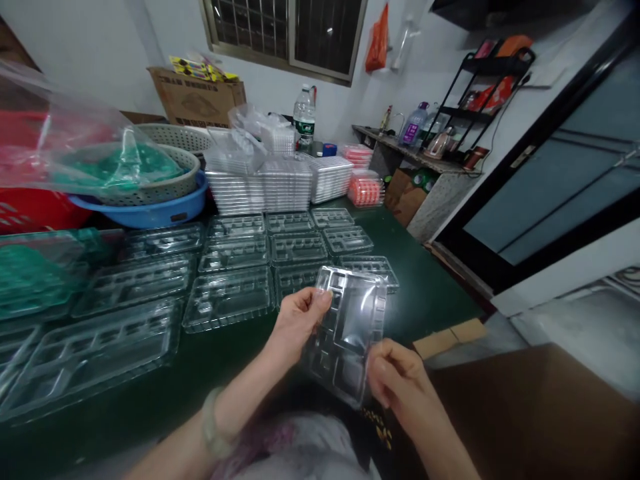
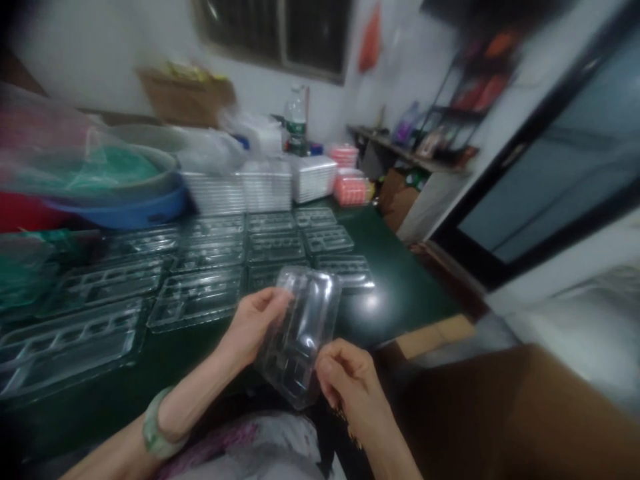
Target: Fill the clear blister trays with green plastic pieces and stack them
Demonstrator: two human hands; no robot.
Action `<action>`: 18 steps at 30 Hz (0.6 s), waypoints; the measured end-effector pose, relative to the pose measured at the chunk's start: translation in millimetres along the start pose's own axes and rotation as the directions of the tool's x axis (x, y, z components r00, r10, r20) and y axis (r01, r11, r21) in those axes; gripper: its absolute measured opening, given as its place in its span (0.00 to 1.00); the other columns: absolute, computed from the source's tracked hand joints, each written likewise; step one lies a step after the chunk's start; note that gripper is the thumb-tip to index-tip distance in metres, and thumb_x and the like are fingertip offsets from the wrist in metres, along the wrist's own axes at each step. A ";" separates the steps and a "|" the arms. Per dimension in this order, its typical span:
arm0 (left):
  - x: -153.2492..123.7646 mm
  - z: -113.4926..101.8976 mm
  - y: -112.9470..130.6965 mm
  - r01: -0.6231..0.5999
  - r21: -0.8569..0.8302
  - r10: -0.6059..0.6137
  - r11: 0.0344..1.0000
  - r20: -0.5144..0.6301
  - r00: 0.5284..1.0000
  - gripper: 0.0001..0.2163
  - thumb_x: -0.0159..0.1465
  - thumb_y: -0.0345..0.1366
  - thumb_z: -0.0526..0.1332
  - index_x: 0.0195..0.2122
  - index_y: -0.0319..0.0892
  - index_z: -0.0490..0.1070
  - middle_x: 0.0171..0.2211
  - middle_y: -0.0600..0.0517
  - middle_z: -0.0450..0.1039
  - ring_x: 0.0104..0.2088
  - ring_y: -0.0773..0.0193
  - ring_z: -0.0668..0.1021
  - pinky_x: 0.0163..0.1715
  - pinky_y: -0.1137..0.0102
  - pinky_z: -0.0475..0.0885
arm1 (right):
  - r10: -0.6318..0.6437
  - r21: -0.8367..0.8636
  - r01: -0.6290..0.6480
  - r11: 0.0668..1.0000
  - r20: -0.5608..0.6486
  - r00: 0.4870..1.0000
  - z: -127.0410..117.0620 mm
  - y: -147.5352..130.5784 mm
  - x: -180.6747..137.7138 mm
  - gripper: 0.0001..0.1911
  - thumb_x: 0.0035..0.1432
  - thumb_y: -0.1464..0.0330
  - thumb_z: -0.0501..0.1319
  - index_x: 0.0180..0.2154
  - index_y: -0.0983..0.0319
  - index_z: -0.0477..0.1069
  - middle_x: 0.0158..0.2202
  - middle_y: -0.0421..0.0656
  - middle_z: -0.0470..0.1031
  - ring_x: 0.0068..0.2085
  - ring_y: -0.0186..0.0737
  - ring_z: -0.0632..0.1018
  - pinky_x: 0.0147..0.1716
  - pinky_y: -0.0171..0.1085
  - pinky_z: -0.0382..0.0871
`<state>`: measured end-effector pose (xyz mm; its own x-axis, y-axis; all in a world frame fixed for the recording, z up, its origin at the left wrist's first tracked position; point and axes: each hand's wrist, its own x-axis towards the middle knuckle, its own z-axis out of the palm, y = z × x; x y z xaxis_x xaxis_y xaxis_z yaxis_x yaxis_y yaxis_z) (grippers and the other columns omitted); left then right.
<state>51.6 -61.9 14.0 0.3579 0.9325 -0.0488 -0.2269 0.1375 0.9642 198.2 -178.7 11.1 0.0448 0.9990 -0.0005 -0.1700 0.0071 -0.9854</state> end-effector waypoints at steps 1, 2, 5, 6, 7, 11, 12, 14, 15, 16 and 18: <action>0.8 1.8 -1.8 0.022 0.010 -0.023 1.000 0.030 0.999 0.14 0.55 0.46 0.60 0.28 0.38 0.67 0.18 0.59 0.58 0.17 0.75 0.60 0.17 0.77 0.54 | 0.010 0.055 -0.009 0.998 -0.028 1.000 -4.7 6.3 -3.0 0.11 0.57 0.64 0.56 0.26 0.63 0.63 0.17 0.33 0.57 0.17 0.25 0.56 0.17 0.30 0.45; 1.4 3.9 -3.3 0.035 0.022 -0.036 0.999 0.051 0.998 0.14 0.55 0.46 0.60 0.25 0.38 0.66 0.17 0.59 0.58 0.18 0.75 0.60 0.17 0.77 0.54 | 0.023 0.100 -0.018 0.995 -0.050 0.998 -9.2 12.9 -5.9 0.11 0.57 0.64 0.56 0.26 0.62 0.63 0.17 0.33 0.57 0.17 0.25 0.56 0.17 0.30 0.45; 3.9 12.1 -5.9 0.031 0.068 -0.035 0.997 0.059 0.998 0.15 0.52 0.45 0.63 0.22 0.39 0.62 0.16 0.60 0.56 0.18 0.75 0.59 0.17 0.77 0.53 | 0.040 0.170 -0.019 0.985 -0.119 0.992 -21.0 30.5 -15.1 0.11 0.58 0.64 0.55 0.26 0.62 0.62 0.16 0.33 0.55 0.17 0.25 0.55 0.18 0.31 0.44; 5.6 15.5 -6.3 0.026 0.095 -0.032 0.995 0.054 0.998 0.16 0.51 0.45 0.64 0.21 0.39 0.61 0.16 0.60 0.55 0.17 0.76 0.58 0.17 0.78 0.52 | 0.040 0.177 -0.014 0.984 -0.142 0.989 -24.0 34.5 -18.5 0.11 0.58 0.64 0.55 0.26 0.62 0.62 0.16 0.33 0.55 0.17 0.25 0.55 0.18 0.31 0.44; 7.5 19.0 -6.7 0.020 0.124 -0.027 0.992 0.053 0.998 0.17 0.50 0.45 0.65 0.20 0.39 0.60 0.16 0.60 0.54 0.17 0.76 0.58 0.16 0.78 0.51 | 0.041 0.182 -0.011 0.983 -0.160 0.986 -26.5 37.1 -21.8 0.11 0.59 0.65 0.55 0.25 0.62 0.61 0.16 0.33 0.54 0.17 0.25 0.55 0.18 0.31 0.44; 13.9 33.7 -8.8 0.028 0.211 -0.055 0.977 0.125 0.991 0.16 0.53 0.48 0.61 0.25 0.38 0.67 0.18 0.58 0.59 0.18 0.74 0.62 0.17 0.77 0.56 | 0.021 0.199 0.021 0.980 -0.204 0.979 -30.1 35.4 -32.0 0.14 0.59 0.65 0.54 0.23 0.63 0.60 0.17 0.34 0.55 0.18 0.26 0.56 0.19 0.31 0.46; 13.6 37.1 -9.0 0.043 0.223 -0.076 0.974 0.142 0.987 0.17 0.54 0.49 0.59 0.33 0.38 0.70 0.21 0.56 0.63 0.20 0.72 0.65 0.18 0.76 0.59 | 0.011 0.194 0.032 0.980 -0.214 0.977 -29.4 32.9 -32.9 0.14 0.59 0.65 0.54 0.23 0.63 0.60 0.17 0.34 0.55 0.19 0.26 0.56 0.19 0.31 0.46; 10.3 43.2 -8.4 0.078 0.241 -0.122 0.967 0.173 0.977 0.25 0.55 0.49 0.58 0.49 0.40 0.65 0.31 0.51 0.68 0.26 0.69 0.70 0.24 0.73 0.65 | -0.014 0.163 0.054 0.985 -0.239 0.971 -25.8 27.0 -32.2 0.13 0.58 0.65 0.56 0.23 0.63 0.61 0.16 0.34 0.56 0.18 0.25 0.57 0.19 0.31 0.47; 7.5 45.6 -7.6 0.087 0.250 -0.140 0.964 0.204 0.969 0.29 0.55 0.49 0.59 0.55 0.42 0.59 0.36 0.49 0.68 0.28 0.67 0.71 0.27 0.72 0.66 | -0.021 0.144 0.058 0.988 -0.245 0.969 -23.2 24.0 -30.8 0.12 0.57 0.65 0.57 0.23 0.63 0.62 0.16 0.33 0.57 0.18 0.25 0.57 0.18 0.31 0.47; 4.4 47.6 -6.8 0.086 0.259 -0.151 0.962 0.244 0.958 0.33 0.53 0.49 0.60 0.58 0.44 0.55 0.41 0.48 0.67 0.31 0.66 0.72 0.30 0.70 0.67 | -0.027 0.127 0.059 0.990 -0.243 0.970 -20.1 21.2 -28.7 0.12 0.57 0.65 0.57 0.24 0.63 0.63 0.16 0.33 0.58 0.17 0.24 0.57 0.18 0.30 0.46; -1.5 49.9 -6.0 0.083 0.263 -0.174 0.961 0.344 0.923 0.36 0.52 0.48 0.62 0.60 0.48 0.51 0.46 0.46 0.64 0.35 0.63 0.72 0.34 0.68 0.68 | -0.040 0.097 0.063 0.993 -0.225 0.974 -13.4 16.1 -23.8 0.10 0.56 0.66 0.58 0.25 0.63 0.63 0.16 0.33 0.59 0.16 0.24 0.57 0.16 0.30 0.46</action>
<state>97.7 -80.7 21.2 0.6816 0.7214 -0.1227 0.0502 0.1212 0.9914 207.6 -203.0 -7.1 0.2717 0.9624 0.0002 -0.2616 0.0741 -0.9623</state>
